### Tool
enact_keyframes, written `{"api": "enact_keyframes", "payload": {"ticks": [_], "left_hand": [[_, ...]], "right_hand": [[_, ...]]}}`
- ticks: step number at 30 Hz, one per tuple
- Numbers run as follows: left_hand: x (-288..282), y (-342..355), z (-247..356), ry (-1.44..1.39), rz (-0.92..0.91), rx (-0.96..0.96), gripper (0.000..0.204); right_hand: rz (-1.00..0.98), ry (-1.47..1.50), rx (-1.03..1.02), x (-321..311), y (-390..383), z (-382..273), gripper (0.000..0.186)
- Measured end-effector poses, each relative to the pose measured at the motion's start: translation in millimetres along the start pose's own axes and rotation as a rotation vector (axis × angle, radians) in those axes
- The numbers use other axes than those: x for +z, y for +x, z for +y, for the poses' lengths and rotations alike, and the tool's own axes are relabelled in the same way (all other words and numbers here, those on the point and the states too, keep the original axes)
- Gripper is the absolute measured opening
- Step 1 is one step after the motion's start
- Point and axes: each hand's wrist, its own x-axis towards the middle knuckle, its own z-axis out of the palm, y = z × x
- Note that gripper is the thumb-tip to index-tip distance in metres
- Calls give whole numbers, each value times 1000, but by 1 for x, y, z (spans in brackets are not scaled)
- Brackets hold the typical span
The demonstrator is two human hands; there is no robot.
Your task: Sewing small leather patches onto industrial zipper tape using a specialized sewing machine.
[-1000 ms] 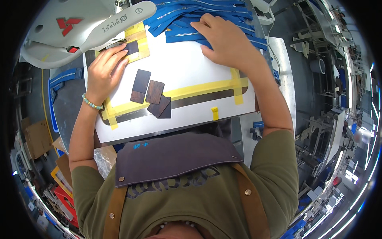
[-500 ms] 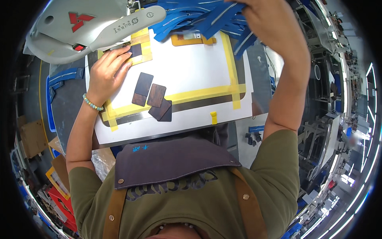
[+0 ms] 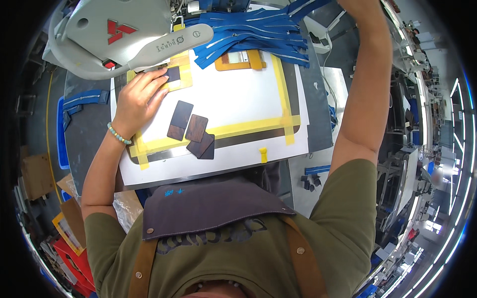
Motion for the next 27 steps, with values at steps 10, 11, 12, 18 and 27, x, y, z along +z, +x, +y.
{"api": "enact_keyframes", "payload": {"ticks": [10, 11, 12, 18, 27], "left_hand": [[2, 0, 1, 1, -16, -10, 25], [2, 1, 1, -3, -17, -14, 25], [1, 1, 1, -3, -21, -11, 25], [-1, 3, 3, -19, -22, -26, 25], [0, 2, 2, -20, -25, -20, 26]], "right_hand": [[-415, -619, -30, 97, -132, 129, 32], [-413, -618, -26, 95, -134, 132, 32], [-400, -556, 50, 93, -136, 136, 33], [-331, -397, 97, 89, -141, 149, 29], [-329, -228, 195, 116, -147, 138, 26]]}}
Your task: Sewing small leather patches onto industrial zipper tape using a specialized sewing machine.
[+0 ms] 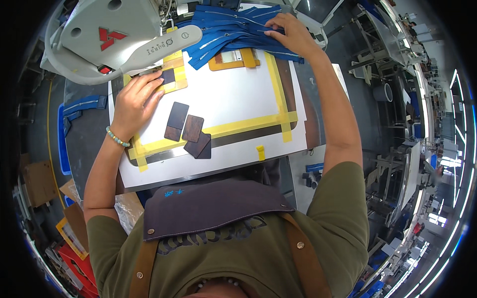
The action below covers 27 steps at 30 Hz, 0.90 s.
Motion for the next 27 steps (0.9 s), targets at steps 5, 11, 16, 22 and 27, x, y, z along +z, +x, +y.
{"api": "enact_keyframes", "payload": {"ticks": [5, 11, 16, 22, 27], "left_hand": [[-3, -2, 1, 18, 7, 7, 26], [-1, 0, -2, 132, -23, 69, 25], [-7, -3, -5, 150, 34, 81, 23], [-1, 2, -5, 123, 58, 112, 20], [-3, -3, -5, 138, 38, 91, 22]], "right_hand": [[132, 349, 168, -5, 4, 22, 27], [790, 920, 399, -65, -16, 126, 24], [915, 357, 314, -134, 3, 21, 21], [-39, 299, -44, -111, 19, -27, 24], [-354, 539, -81, -35, 45, -173, 24]]}}
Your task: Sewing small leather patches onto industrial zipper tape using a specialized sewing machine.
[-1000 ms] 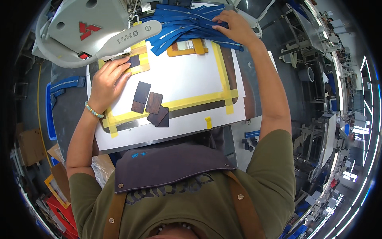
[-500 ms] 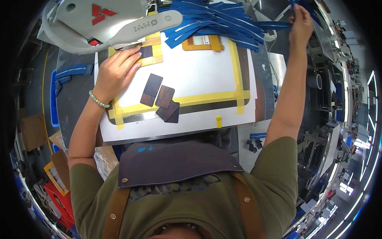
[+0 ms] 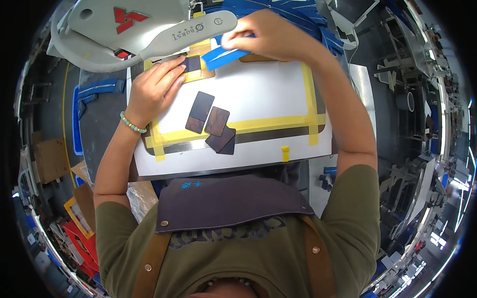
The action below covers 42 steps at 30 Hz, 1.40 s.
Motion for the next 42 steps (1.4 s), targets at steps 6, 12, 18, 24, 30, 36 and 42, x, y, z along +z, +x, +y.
{"api": "enact_keyframes", "payload": {"ticks": [6, 12, 18, 24, 30, 36, 42], "left_hand": [[1, 4, 3, -19, 1, 28, 25], [4, 3, 8, -54, -53, -29, 30], [7, 6, 15, -132, -106, -78, 33], [10, 2, 10, -161, -151, -113, 35], [10, 2, 8, -164, -151, -103, 34], [9, 0, 7, -158, -141, -90, 34], [8, 1, 11, -122, -149, -96, 33]], "right_hand": [[384, -24, -210, 85, 35, 29, 16], [233, 67, -162, 82, 26, 29, 16], [260, 73, -204, 82, 26, 31, 17], [321, -78, -288, 80, 26, 30, 23], [342, 799, -117, 80, 38, 37, 49], [55, 1674, -36, 49, 29, 47, 43], [88, 215, -122, 34, 9, 15, 21]]}}
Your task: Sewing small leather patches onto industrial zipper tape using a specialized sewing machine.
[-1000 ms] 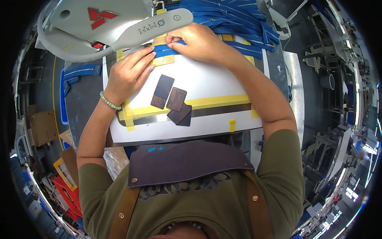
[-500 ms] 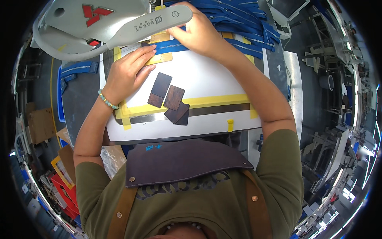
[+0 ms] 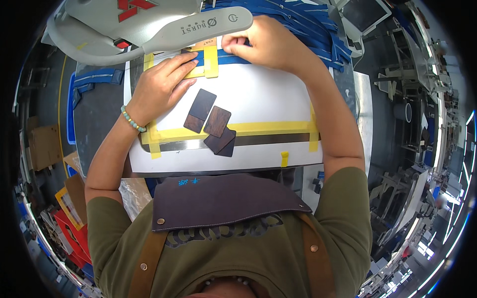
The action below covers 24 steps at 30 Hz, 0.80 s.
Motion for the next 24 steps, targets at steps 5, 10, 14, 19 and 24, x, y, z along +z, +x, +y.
{"api": "enact_keyframes", "payload": {"ticks": [5, 10, 14, 19, 24], "left_hand": [[0, 0, -1, 26, 23, 27, 33], [-1, -1, -3, 13, 21, 30, 32], [-2, 2, -1, 0, 5, 30, 31], [-3, 1, -2, -12, 6, 32, 31], [-5, 1, -1, -36, -5, 25, 32]], "right_hand": [[-86, -327, -64, 12, 2, 16, 8], [-48, -320, -115, 12, 1, 18, 7], [-35, -340, -148, 11, 0, 25, 7], [-32, -330, -131, 11, 1, 23, 6], [-34, -334, -123, 10, 1, 23, 7]]}}
